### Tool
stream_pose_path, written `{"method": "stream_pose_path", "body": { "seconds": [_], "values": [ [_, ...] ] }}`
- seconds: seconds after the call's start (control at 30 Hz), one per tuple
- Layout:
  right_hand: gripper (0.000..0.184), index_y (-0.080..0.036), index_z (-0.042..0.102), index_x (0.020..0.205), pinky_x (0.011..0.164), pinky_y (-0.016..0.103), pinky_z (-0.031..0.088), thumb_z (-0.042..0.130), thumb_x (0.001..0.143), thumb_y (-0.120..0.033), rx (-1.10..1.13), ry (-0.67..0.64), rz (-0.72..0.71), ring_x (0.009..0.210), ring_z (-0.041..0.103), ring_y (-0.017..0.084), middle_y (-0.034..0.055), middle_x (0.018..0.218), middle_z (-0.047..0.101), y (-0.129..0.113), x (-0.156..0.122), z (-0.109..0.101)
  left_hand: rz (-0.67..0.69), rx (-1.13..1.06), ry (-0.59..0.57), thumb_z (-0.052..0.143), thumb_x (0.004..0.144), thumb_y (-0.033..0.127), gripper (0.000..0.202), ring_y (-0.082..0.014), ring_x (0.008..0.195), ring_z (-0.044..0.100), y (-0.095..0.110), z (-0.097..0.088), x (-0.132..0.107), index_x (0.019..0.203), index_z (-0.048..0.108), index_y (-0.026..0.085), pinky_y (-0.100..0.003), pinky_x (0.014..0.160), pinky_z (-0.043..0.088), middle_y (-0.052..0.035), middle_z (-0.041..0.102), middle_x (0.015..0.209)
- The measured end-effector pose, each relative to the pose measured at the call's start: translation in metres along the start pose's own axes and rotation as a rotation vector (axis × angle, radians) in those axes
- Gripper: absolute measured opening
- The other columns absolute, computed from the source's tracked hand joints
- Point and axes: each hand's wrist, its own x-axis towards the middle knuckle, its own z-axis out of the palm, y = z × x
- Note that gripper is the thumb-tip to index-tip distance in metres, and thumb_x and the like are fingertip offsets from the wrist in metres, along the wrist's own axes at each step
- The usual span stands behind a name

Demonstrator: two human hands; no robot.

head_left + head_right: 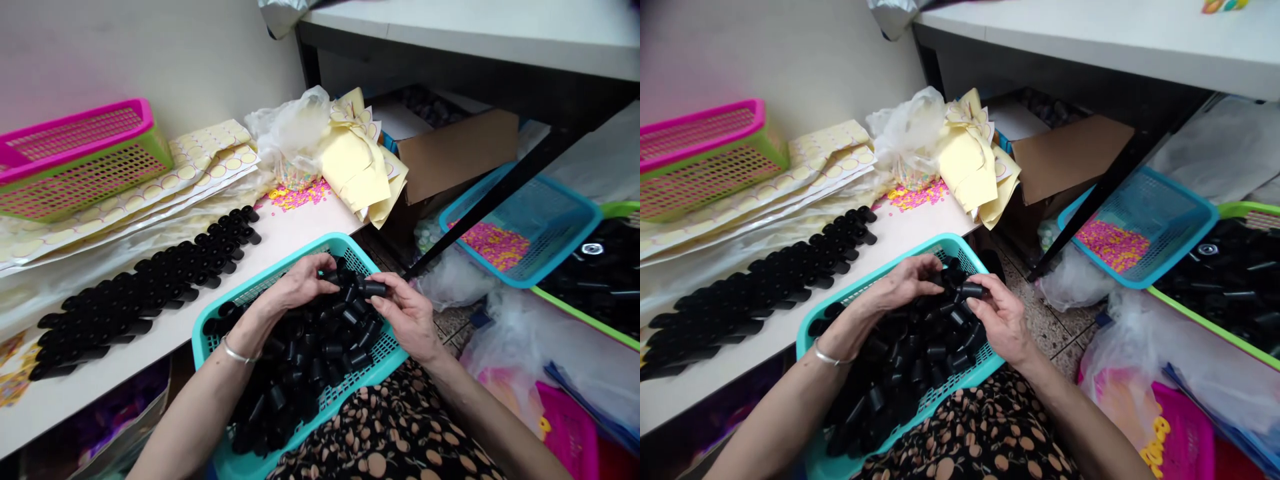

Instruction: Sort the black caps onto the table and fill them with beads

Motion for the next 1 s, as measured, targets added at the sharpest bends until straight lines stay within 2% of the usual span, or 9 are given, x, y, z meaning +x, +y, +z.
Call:
{"method": "stream_pose_path", "body": {
  "seconds": [0.1,0.2,0.5,0.57,0.7,0.77,0.83,0.93,1.0],
  "values": [
    [0.028,-0.024,0.057,0.115,0.085,0.031,0.049,0.054,0.087,-0.022,-0.044,-0.038,-0.074,0.098,0.057,0.017,0.0051,0.108,0.056,-0.009,0.008,0.007,0.017,-0.614,-0.008,0.071,0.064,0.023,0.033,-0.0139,0.077,0.055,0.006,0.001,-0.018,0.091,0.054,0.015,-0.027,0.07,0.045,-0.0006,0.058,0.083],
    [0.029,-0.024,0.057,0.115,0.089,0.034,0.047,0.052,0.087,-0.021,-0.134,-0.061,-0.137,0.101,0.057,0.019,0.0063,0.109,0.057,-0.015,0.011,0.011,-0.013,-0.805,0.011,0.076,0.058,0.02,0.036,-0.0125,0.074,0.055,0.012,0.007,-0.03,0.089,0.058,0.014,-0.026,0.071,0.044,0.0006,0.059,0.079],
    [0.045,-0.023,0.047,0.133,0.099,0.039,0.044,0.046,0.089,-0.013,-0.531,-0.268,-0.421,0.115,0.053,0.021,0.0107,0.121,0.057,-0.017,0.007,0.015,0.148,-0.55,0.02,0.076,0.063,0.021,0.027,-0.0146,0.076,0.054,0.014,0.008,-0.039,0.087,0.067,0.012,-0.026,0.072,0.044,-0.0003,0.06,0.078],
    [0.057,-0.024,0.029,0.144,0.106,0.044,0.037,0.045,0.09,-0.016,-0.591,-0.365,-0.41,0.129,0.041,0.023,0.0116,0.139,0.045,-0.019,0.003,0.02,0.202,-0.574,0.042,0.076,0.063,0.021,0.03,-0.0166,0.082,0.056,0.015,0.012,-0.043,0.091,0.067,0.013,-0.028,0.078,0.045,-0.0011,0.062,0.082],
    [0.086,-0.024,-0.004,0.149,0.11,0.053,0.027,0.054,0.087,-0.037,-0.561,-0.619,-0.158,0.141,0.014,0.03,0.0095,0.156,0.006,-0.023,-0.002,0.03,0.253,-0.48,0.159,0.076,0.063,0.02,0.038,-0.019,0.088,0.058,0.009,0.011,-0.061,0.099,0.065,0.015,-0.031,0.084,0.046,-0.0035,0.063,0.091],
    [0.084,-0.026,-0.002,0.149,0.109,0.052,0.029,0.052,0.087,-0.045,-0.45,-0.639,-0.097,0.14,0.02,0.03,0.0087,0.156,0.01,-0.022,0.004,0.032,0.228,-0.392,0.279,0.076,0.064,0.022,0.036,-0.0191,0.09,0.057,0.001,0.003,-0.08,0.098,0.066,0.016,-0.031,0.085,0.045,-0.0044,0.063,0.093],
    [0.071,-0.029,0.015,0.148,0.106,0.049,0.035,0.051,0.088,-0.044,-0.377,-0.528,-0.106,0.136,0.03,0.028,0.0079,0.153,0.021,-0.019,0.014,0.034,0.148,-0.417,0.492,0.075,0.065,0.024,0.033,-0.0182,0.09,0.058,-0.012,-0.009,-0.105,0.096,0.066,0.018,-0.03,0.084,0.046,-0.0043,0.063,0.094],
    [0.041,-0.025,0.052,0.125,0.095,0.042,0.046,0.055,0.086,-0.034,-0.429,-0.3,-0.175,0.121,0.047,0.026,0.0097,0.14,0.042,-0.012,0.031,0.035,-0.113,-0.51,0.995,0.077,0.06,0.027,0.041,-0.0151,0.079,0.058,-0.053,-0.025,-0.143,0.098,0.064,0.018,-0.027,0.074,0.048,-0.002,0.062,0.089],
    [0.024,-0.021,0.061,0.108,0.081,0.037,0.052,0.055,0.085,-0.028,-0.5,-0.25,-0.184,0.101,0.058,0.022,0.0109,0.126,0.052,-0.005,0.04,0.035,-0.317,-0.483,1.363,0.08,0.054,0.03,0.05,-0.0108,0.063,0.052,-0.094,-0.029,-0.16,0.1,0.064,0.018,-0.025,0.063,0.046,0.002,0.058,0.077]
  ]
}}
